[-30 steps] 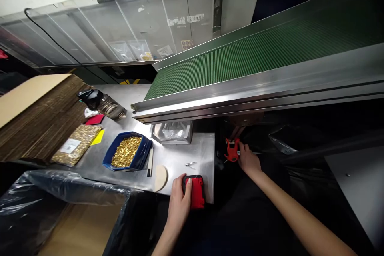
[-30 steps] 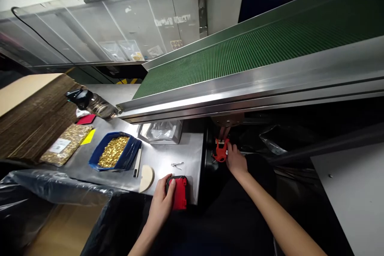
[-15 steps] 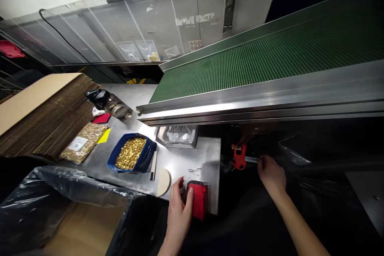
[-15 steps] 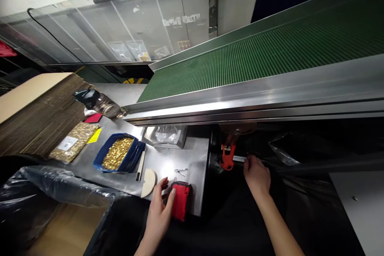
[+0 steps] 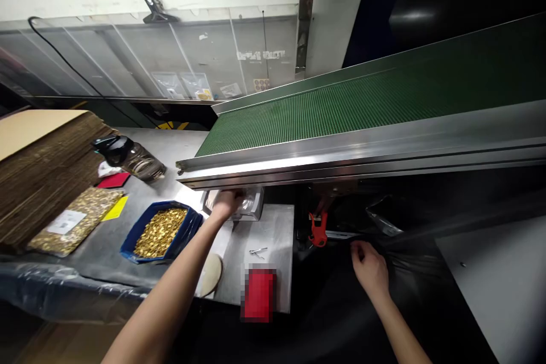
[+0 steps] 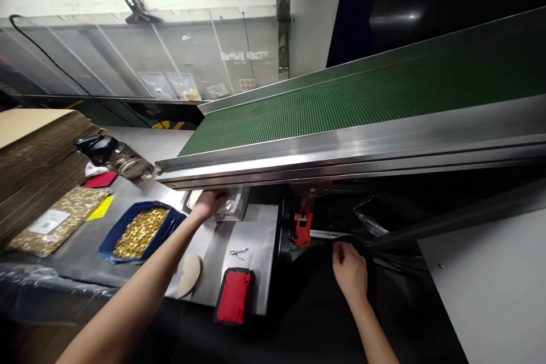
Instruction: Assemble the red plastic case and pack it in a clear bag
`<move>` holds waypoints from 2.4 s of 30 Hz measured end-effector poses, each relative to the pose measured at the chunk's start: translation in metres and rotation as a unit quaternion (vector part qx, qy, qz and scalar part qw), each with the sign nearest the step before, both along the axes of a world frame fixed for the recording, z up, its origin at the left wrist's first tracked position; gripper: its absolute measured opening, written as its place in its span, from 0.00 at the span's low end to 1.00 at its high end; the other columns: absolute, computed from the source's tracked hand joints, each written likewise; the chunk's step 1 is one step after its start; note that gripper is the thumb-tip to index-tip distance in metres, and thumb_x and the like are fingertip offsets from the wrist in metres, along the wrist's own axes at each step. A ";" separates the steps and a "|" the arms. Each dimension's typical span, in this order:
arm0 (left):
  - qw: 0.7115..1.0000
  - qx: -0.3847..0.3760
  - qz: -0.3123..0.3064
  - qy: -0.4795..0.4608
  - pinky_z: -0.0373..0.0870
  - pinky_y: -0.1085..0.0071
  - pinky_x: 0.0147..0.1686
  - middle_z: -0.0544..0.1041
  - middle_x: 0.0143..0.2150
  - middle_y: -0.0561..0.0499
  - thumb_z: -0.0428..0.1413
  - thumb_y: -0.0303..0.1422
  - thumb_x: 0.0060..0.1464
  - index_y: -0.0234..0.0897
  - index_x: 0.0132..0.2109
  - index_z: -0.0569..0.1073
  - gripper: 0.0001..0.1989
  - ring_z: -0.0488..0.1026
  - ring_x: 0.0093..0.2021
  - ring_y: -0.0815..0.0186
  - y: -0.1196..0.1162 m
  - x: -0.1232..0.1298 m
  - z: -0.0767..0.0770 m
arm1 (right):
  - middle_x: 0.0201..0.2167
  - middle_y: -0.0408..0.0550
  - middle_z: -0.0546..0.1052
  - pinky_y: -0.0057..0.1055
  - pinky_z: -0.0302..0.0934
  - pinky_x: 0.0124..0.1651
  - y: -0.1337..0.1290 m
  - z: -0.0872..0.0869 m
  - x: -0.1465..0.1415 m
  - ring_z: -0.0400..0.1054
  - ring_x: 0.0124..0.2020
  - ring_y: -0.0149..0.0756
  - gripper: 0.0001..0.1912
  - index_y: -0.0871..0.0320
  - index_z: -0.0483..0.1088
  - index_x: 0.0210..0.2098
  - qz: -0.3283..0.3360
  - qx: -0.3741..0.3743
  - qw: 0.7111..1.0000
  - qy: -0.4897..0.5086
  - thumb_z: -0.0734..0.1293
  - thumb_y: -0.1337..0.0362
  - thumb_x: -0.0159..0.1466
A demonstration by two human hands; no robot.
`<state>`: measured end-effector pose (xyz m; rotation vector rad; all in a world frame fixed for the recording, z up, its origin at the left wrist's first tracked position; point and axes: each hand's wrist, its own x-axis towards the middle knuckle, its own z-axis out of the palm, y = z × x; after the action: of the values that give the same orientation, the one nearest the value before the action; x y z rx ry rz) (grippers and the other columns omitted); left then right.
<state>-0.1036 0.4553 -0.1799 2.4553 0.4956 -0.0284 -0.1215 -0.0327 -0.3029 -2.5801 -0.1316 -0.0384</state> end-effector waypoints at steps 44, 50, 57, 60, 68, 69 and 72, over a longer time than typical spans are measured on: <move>0.770 -0.624 0.128 -0.037 0.70 0.73 0.37 0.74 0.35 0.49 0.61 0.50 0.59 0.36 0.45 0.77 0.20 0.71 0.35 0.67 -0.193 -0.168 0.046 | 0.28 0.40 0.76 0.27 0.59 0.33 0.160 0.185 -0.074 0.70 0.29 0.33 0.12 0.54 0.70 0.33 0.200 0.264 0.917 0.224 0.67 0.54 0.69; 0.799 -0.591 0.108 -0.003 0.70 0.75 0.36 0.80 0.39 0.48 0.70 0.40 0.51 0.37 0.46 0.80 0.17 0.72 0.36 0.68 -0.198 -0.179 0.035 | 0.27 0.40 0.77 0.27 0.57 0.32 0.132 0.175 -0.081 0.69 0.28 0.33 0.10 0.54 0.71 0.32 0.179 0.223 0.922 0.259 0.67 0.57 0.68; 0.815 -0.570 0.100 0.022 0.63 0.76 0.30 0.72 0.27 0.53 0.68 0.43 0.53 0.32 0.35 0.77 0.17 0.66 0.27 0.72 -0.203 -0.179 0.025 | 0.29 0.39 0.74 0.26 0.57 0.34 0.120 0.179 -0.089 0.67 0.30 0.32 0.10 0.54 0.70 0.36 0.197 0.217 0.921 0.257 0.65 0.55 0.70; 0.809 -0.581 0.090 0.022 0.64 0.74 0.31 0.72 0.27 0.54 0.69 0.44 0.50 0.34 0.33 0.72 0.19 0.66 0.28 0.71 -0.208 -0.180 0.023 | 0.31 0.39 0.74 0.26 0.55 0.33 0.119 0.176 -0.091 0.65 0.31 0.32 0.10 0.54 0.68 0.37 0.244 0.218 0.903 0.278 0.69 0.55 0.66; 0.860 -0.496 0.120 -0.019 0.57 0.75 0.28 0.63 0.24 0.59 0.62 0.35 0.54 0.40 0.29 0.58 0.18 0.60 0.26 0.71 -0.193 -0.196 0.021 | 0.24 0.37 0.64 0.27 0.48 0.31 0.108 0.168 -0.085 0.57 0.27 0.29 0.15 0.56 0.58 0.24 0.183 0.187 0.933 0.248 0.65 0.62 0.65; 0.870 -0.475 0.128 -0.031 0.55 0.76 0.28 0.61 0.24 0.60 0.62 0.32 0.53 0.40 0.29 0.57 0.18 0.58 0.26 0.72 -0.191 -0.197 0.022 | 0.23 0.37 0.62 0.27 0.48 0.31 0.108 0.171 -0.087 0.56 0.27 0.29 0.16 0.56 0.56 0.23 0.168 0.174 0.944 0.224 0.65 0.63 0.64; 0.895 -0.429 0.111 -0.046 0.57 0.75 0.29 0.64 0.29 0.59 0.63 0.29 0.49 0.40 0.32 0.61 0.16 0.60 0.29 0.71 -0.194 -0.195 0.023 | 0.23 0.37 0.58 0.27 0.46 0.30 0.113 0.181 -0.096 0.53 0.26 0.28 0.19 0.56 0.53 0.23 0.195 0.202 0.933 0.227 0.66 0.62 0.64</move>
<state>-0.2990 0.2610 -0.1565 1.5180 0.5641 -0.0286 -0.2176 0.0799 -0.1223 -2.0468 -0.4117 0.6103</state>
